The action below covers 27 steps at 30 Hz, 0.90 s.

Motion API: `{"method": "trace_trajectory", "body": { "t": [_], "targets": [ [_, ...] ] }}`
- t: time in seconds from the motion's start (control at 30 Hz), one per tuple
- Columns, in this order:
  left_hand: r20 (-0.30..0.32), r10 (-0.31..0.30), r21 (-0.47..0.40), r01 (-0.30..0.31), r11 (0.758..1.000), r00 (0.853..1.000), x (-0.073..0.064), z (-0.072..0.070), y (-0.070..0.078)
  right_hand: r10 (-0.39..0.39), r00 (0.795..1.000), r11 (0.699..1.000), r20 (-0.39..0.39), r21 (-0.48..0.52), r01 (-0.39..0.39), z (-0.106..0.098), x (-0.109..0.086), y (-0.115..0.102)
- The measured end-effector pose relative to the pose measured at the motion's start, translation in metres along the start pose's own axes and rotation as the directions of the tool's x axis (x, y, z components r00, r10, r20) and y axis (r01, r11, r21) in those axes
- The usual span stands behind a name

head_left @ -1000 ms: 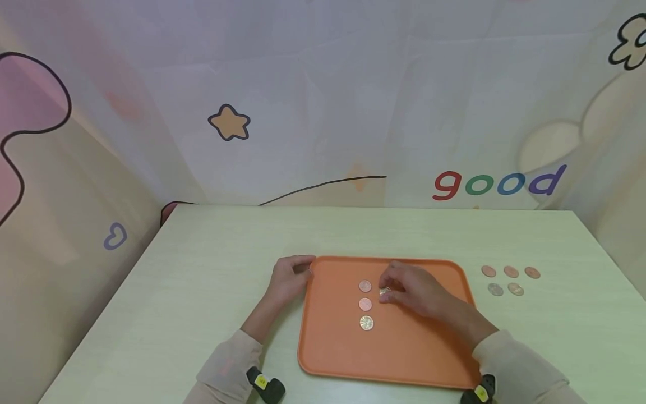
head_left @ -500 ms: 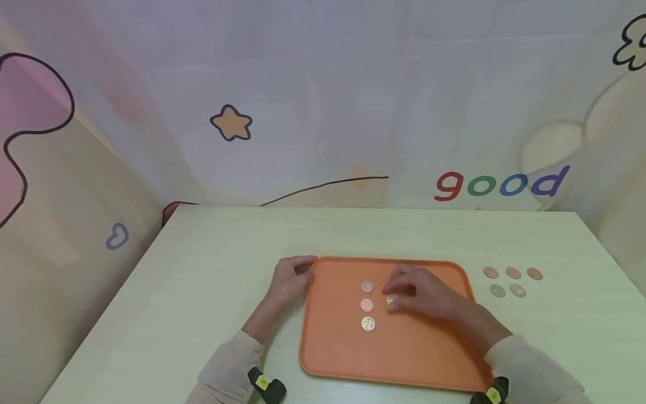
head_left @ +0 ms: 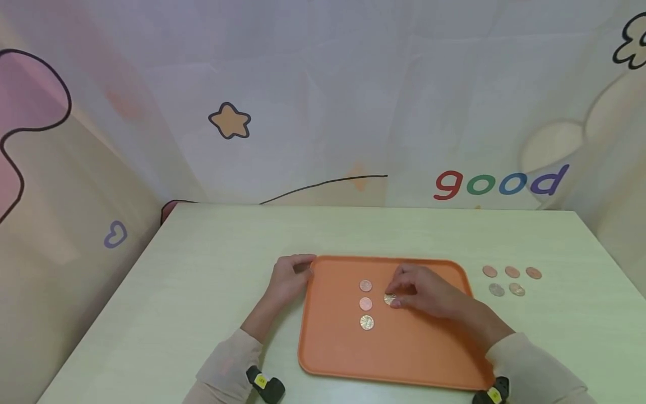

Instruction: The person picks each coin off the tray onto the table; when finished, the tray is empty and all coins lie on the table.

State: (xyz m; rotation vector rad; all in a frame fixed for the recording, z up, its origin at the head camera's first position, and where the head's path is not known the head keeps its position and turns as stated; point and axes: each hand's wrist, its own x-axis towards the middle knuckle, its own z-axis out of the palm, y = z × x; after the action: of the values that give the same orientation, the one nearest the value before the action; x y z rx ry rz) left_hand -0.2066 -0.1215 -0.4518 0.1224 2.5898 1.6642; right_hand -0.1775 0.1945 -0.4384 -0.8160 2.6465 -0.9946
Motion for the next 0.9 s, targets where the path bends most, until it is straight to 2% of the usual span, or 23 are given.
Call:
{"method": "trace_trajectory", "body": {
  "t": [0.17, 0.3, 0.53, 0.9],
  "targets": [
    [-0.002, -0.012, -0.004, 0.012, 1.0, 1.0, -0.0003, -0.0003, 0.0021, -0.009, 1.0, 0.997, 0.024, -0.08, 0.011, -0.0011, 0.0013, -0.0058],
    [0.001, -0.016, -0.002, 0.016, 1.0, 1.0, 0.0002, -0.0001, 0.0006, -0.002, 0.999, 0.995, 0.039, -0.098, 0.006, -0.0013, 0.0011, -0.0077],
    [0.0, -0.011, 0.002, 0.011, 1.0, 1.0, 0.0006, 0.0, -0.0001, 0.016, 0.998, 1.0, 0.058, -0.016, -0.015, -0.0007, 0.0004, -0.0074],
    [-0.008, 0.005, 0.013, -0.005, 1.0, 1.0, 0.0001, 0.0003, 0.0003, -0.058, 0.997, 0.998, 0.057, 0.042, 0.056, -0.0047, -0.0016, -0.0073]
  ]
}}
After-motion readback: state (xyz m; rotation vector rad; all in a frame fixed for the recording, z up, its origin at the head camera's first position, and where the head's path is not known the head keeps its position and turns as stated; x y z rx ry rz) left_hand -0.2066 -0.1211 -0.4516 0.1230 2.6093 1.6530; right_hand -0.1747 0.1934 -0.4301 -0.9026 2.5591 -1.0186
